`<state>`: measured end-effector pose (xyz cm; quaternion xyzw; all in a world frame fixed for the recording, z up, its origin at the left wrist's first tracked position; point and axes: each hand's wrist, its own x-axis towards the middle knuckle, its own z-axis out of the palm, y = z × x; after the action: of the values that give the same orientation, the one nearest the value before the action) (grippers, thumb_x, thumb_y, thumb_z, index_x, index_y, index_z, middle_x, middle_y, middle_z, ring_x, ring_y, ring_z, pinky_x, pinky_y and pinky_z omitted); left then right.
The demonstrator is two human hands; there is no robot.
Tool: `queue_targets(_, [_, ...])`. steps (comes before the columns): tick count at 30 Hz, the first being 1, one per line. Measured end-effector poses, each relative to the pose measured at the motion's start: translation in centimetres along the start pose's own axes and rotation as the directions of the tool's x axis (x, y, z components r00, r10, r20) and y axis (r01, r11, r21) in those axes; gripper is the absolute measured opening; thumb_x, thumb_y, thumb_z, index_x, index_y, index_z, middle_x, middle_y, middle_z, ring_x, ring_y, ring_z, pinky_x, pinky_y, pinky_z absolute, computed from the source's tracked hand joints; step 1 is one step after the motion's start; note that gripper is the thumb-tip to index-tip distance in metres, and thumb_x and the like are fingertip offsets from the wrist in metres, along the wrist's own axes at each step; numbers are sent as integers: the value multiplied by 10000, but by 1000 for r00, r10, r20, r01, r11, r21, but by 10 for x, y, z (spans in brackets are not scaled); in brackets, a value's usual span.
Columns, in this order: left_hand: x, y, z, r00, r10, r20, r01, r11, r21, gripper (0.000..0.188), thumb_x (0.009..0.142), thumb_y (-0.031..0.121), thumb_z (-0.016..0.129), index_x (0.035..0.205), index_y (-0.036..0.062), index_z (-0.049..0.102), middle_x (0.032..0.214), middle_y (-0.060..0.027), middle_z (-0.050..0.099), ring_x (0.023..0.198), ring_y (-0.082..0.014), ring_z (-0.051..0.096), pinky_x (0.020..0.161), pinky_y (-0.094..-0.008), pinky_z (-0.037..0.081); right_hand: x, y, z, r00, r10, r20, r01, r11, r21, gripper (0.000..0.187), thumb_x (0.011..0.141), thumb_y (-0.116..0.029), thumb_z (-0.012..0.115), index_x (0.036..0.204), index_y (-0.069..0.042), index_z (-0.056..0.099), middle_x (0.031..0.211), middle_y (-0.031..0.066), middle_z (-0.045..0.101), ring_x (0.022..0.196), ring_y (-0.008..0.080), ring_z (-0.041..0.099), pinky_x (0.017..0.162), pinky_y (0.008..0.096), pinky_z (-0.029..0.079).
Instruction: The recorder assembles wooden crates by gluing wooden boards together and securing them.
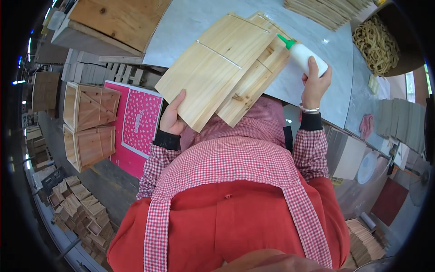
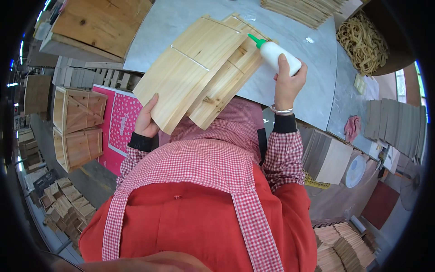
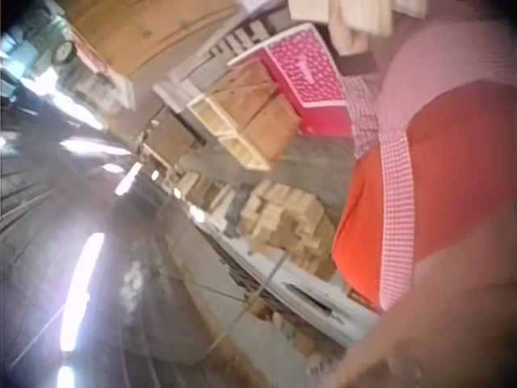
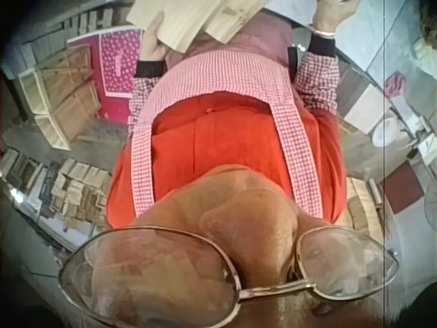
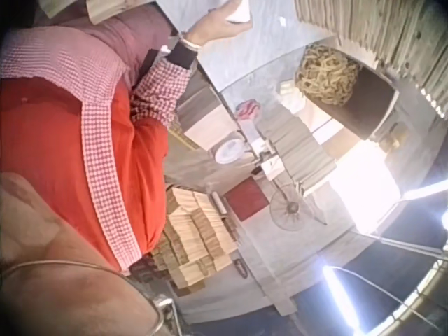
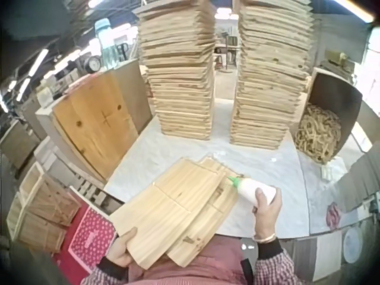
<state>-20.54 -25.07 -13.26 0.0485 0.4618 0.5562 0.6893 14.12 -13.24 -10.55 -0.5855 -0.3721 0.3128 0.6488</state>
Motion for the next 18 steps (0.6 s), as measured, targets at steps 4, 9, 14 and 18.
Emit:
queue_targets(4, [2,-1,2,1000,2,-26,-2,1000,0,550,932,214,607,1372,-3,360,1325,-176,512,1198,-285,537,1004,-414,463,22,11,7,999,-33,-25,31,998,-53,397,822,-245,733,1024,28,528,786,67,583,514,89,497,424,239,401])
queue_targets(9, [-2,-3,1,999,5,-35,-5,1000,-10,543,935,212,603,1370,-5,361,1319,-183,517,1195,-290,539,1005,-416,462,23,12,1,998,-35,43,38,996,-85,394,814,-243,741,1007,31,534,765,62,584,518,96,507,427,256,398])
queue_targets(14, [-10,-2,-10,1000,18,-25,-20,997,-70,547,922,171,621,1375,9,360,1316,-167,512,1193,-280,537,1005,-410,464,-6,0,-3,988,-59,146,71,994,-79,378,811,-230,743,1002,26,541,760,56,585,514,92,500,416,251,389])
queue_targets(18, [-8,2,-8,998,35,52,-29,994,-103,544,921,162,621,1374,10,360,1312,-166,514,1193,-280,537,1006,-413,464,-39,-22,-3,965,17,261,-1,998,-63,368,810,-211,743,1012,23,545,800,58,595,607,101,532,505,252,437])
